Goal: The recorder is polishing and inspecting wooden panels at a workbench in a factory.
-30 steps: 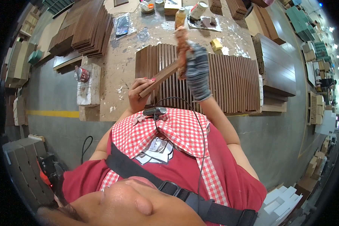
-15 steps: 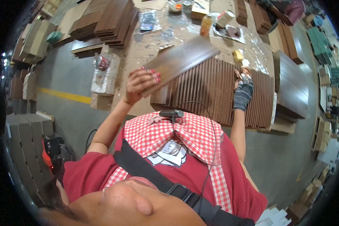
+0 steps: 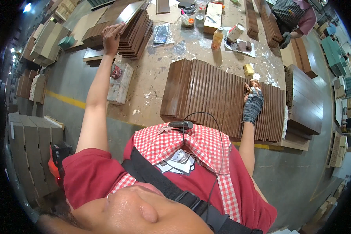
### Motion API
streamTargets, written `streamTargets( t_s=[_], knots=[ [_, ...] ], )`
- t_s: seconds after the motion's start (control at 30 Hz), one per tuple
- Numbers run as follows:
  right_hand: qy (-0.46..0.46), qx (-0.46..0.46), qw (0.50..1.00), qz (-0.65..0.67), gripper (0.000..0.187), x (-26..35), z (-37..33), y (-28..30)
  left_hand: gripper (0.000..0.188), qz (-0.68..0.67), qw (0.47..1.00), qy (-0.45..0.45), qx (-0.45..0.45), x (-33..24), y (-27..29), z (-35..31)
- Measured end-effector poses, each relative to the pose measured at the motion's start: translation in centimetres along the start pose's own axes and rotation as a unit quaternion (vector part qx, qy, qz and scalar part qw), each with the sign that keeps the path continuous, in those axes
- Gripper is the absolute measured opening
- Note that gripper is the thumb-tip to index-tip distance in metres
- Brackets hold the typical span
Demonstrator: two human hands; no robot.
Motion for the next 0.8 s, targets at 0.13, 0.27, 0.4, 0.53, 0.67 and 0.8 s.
streamTargets(
  t_s=[0.13,0.27,0.4,0.53,0.67,0.8],
  knots=[
    [-0.02,0.003,1.0,0.019,0.03,-0.8,0.0,-0.3,0.055,0.011,0.994,-0.007,0.108,1.4,-2.6,-1.5],
    [-0.044,0.026,0.998,0.044,0.03,-1.1,1.7,0.0,0.08,0.008,0.979,0.083,0.186,2.7,-3.8,-3.0],
    [-0.026,0.013,0.999,0.028,0.03,-2.3,1.7,-1.2,0.099,0.014,0.935,0.15,0.322,3.4,-4.6,-2.5],
    [-0.069,0.045,0.992,0.092,0.03,-1.9,1.9,0.2,0.103,0.04,0.877,0.24,0.415,2.1,-4.9,-0.5],
    [-0.052,0.039,0.997,0.045,0.031,-1.3,2.0,0.7,0.103,0.006,0.904,0.217,0.367,6.1,-4.9,-0.3],
    [-0.041,0.031,0.998,0.028,0.031,-1.7,1.0,-0.2,0.099,0.031,0.888,0.233,0.395,10.4,-6.6,0.5]
  ],
)
Point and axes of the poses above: each hand's wrist, its own z-axis towards the middle knuckle, its own y-axis out of the back of the hand, x = y × z, the point moved 6 cm from there along z, towards the middle knuckle, and after that the axes turned 14 degrees about -z, right-handed, at the moved point
